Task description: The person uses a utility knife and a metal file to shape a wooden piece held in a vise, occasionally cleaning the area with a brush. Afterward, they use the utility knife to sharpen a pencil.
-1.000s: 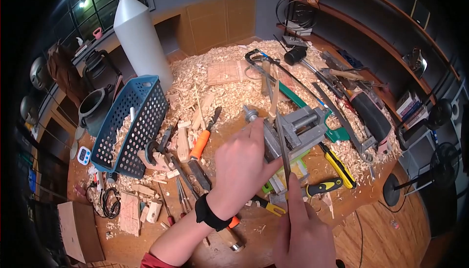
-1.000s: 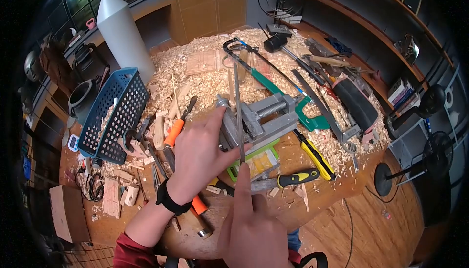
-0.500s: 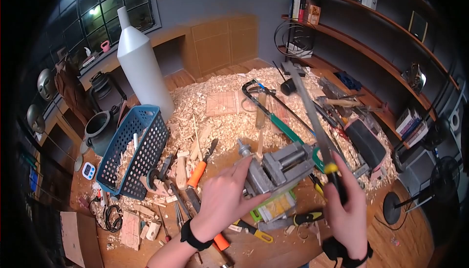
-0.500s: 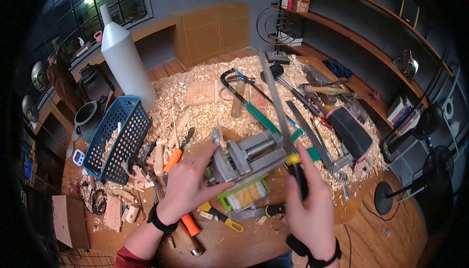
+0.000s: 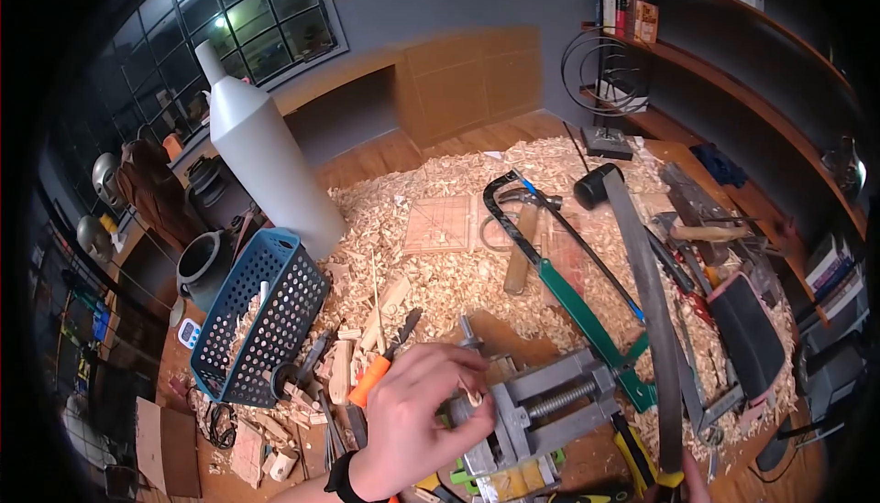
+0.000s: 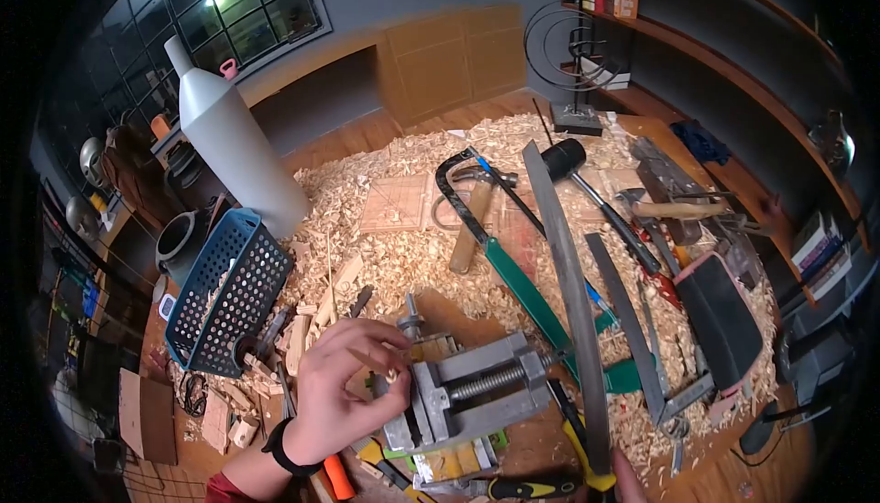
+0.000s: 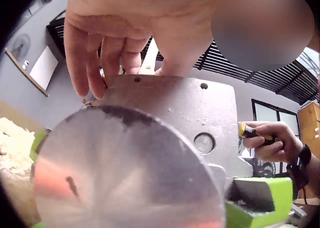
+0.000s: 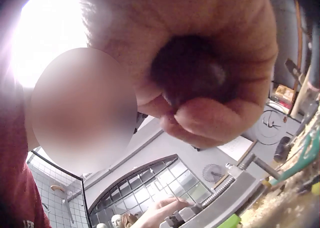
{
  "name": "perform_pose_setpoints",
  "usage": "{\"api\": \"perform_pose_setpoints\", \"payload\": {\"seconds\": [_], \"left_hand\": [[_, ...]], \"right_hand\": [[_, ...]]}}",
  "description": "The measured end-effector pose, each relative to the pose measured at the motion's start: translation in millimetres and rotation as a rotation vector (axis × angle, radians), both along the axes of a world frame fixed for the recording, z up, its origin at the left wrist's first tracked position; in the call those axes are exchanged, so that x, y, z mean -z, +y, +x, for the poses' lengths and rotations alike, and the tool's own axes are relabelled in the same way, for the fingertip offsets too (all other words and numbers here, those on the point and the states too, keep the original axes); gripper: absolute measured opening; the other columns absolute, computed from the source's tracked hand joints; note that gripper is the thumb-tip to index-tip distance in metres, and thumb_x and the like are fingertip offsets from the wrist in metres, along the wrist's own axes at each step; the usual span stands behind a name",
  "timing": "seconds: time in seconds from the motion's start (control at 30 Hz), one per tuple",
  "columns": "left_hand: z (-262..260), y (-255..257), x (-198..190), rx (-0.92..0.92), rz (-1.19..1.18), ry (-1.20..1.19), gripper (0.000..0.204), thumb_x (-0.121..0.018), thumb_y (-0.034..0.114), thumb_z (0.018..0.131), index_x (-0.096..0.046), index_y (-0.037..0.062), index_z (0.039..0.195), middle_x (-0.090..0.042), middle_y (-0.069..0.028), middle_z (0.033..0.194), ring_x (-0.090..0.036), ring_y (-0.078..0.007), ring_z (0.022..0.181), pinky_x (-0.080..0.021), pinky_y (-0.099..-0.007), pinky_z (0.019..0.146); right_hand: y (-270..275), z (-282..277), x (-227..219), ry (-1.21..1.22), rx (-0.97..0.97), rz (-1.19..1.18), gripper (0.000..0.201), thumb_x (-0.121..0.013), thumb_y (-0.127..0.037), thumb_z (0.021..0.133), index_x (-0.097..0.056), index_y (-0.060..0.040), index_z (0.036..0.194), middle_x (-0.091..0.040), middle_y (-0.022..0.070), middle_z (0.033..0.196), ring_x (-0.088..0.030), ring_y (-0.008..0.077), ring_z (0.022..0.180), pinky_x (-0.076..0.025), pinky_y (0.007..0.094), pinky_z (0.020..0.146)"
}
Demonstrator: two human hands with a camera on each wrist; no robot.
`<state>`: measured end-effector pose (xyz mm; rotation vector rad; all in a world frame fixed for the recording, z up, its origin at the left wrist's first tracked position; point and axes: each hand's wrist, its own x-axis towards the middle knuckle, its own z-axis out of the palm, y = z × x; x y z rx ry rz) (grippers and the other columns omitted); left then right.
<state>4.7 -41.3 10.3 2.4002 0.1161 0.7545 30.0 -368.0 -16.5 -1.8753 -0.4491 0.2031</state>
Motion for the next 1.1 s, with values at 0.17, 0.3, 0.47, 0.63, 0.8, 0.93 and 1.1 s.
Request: {"api": "perform_pose_setpoints", "payload": {"seconds": [0.17,0.3,0.47,0.63,0.8,0.93,1.1], "left_hand": [[4.8,-2.3,-6.9,-0.025,-0.002,0.045,0.013,-0.077,0.003,0.071,-0.065,0.0069,0.073,-0.075,-0.0103,0.102,-0.071,-0.0290,0.096,-0.053,-0.0390,0.086],[-2.6,16.3,-2.7,0.120,-0.125,0.060,0.012,-0.081,0.005,0.076,-0.074,0.0066,0.086,-0.074,-0.0097,0.109,-0.067,-0.0285,0.110,-0.050,-0.0399,0.096],[1.3,43.3,1.7,0.452,-0.393,0.232,0.020,-0.086,0.010,0.080,-0.075,0.0073,0.097,-0.064,-0.0096,0.129,-0.051,-0.0305,0.133,-0.041,-0.0466,0.108],[14.2,53.4,-0.7,0.692,-0.487,0.433,0.015,-0.078,0.005,0.085,-0.070,0.0079,0.097,-0.054,-0.0102,0.142,-0.047,-0.0268,0.135,-0.039,-0.0424,0.110],[18.2,60.8,17.3,0.835,-0.594,0.309,0.017,-0.074,0.003,0.087,-0.068,0.0087,0.102,-0.052,-0.0111,0.143,-0.049,-0.0240,0.134,-0.042,-0.0380,0.108],[-7.0,70.6,9.4,0.493,-0.617,0.206,0.025,-0.071,0.003,0.085,-0.070,0.0080,0.109,-0.057,-0.0110,0.136,-0.053,-0.0267,0.131,-0.040,-0.0400,0.112],[-47.5,48.3,0.4,0.203,-0.144,0.173,0.034,-0.071,0.007,0.086,-0.071,0.0080,0.120,-0.062,-0.0119,0.130,-0.055,-0.0317,0.129,-0.041,-0.0421,0.111]], "right_hand": [[-4.9,7.1,5.5,-0.087,-0.093,0.027,0.060,-0.049,0.005,0.096,-0.037,0.0059,0.154,-0.062,0.0063,0.082,-0.045,0.0065,0.055,-0.035,0.0197,0.052],[-1.2,3.7,-5.3,0.078,-0.105,0.092,0.058,-0.051,0.001,0.098,-0.037,0.0066,0.154,-0.062,0.0081,0.081,-0.044,0.0069,0.053,-0.035,0.0202,0.051],[-9.6,-1.1,-0.9,0.061,-0.149,-0.003,0.057,-0.052,-0.001,0.099,-0.037,0.0064,0.154,-0.061,0.0063,0.080,-0.043,0.0061,0.055,-0.035,0.0203,0.051],[-9.9,-11.0,-1.3,0.076,-0.152,-0.035,0.057,-0.053,0.000,0.100,-0.038,0.0046,0.155,-0.060,0.0039,0.081,-0.044,0.0050,0.058,-0.035,0.0194,0.053],[5.3,-24.9,-24.0,0.243,-0.136,-0.035,0.054,-0.052,-0.001,0.101,-0.042,0.0001,0.154,-0.056,-0.0025,0.075,-0.042,0.0033,0.057,-0.034,0.0185,0.053],[25.3,-39.0,-48.4,0.238,-0.098,-0.074,0.052,-0.054,-0.002,0.099,-0.047,-0.0002,0.151,-0.057,-0.0020,0.077,-0.045,0.0046,0.060,-0.038,0.0204,0.055],[39.5,-45.7,-42.9,-0.032,-0.208,-0.106,0.052,-0.053,0.000,0.096,-0.049,0.0024,0.148,-0.070,0.0177,0.115,-0.066,0.0230,0.096,-0.051,0.0312,0.088]]}}
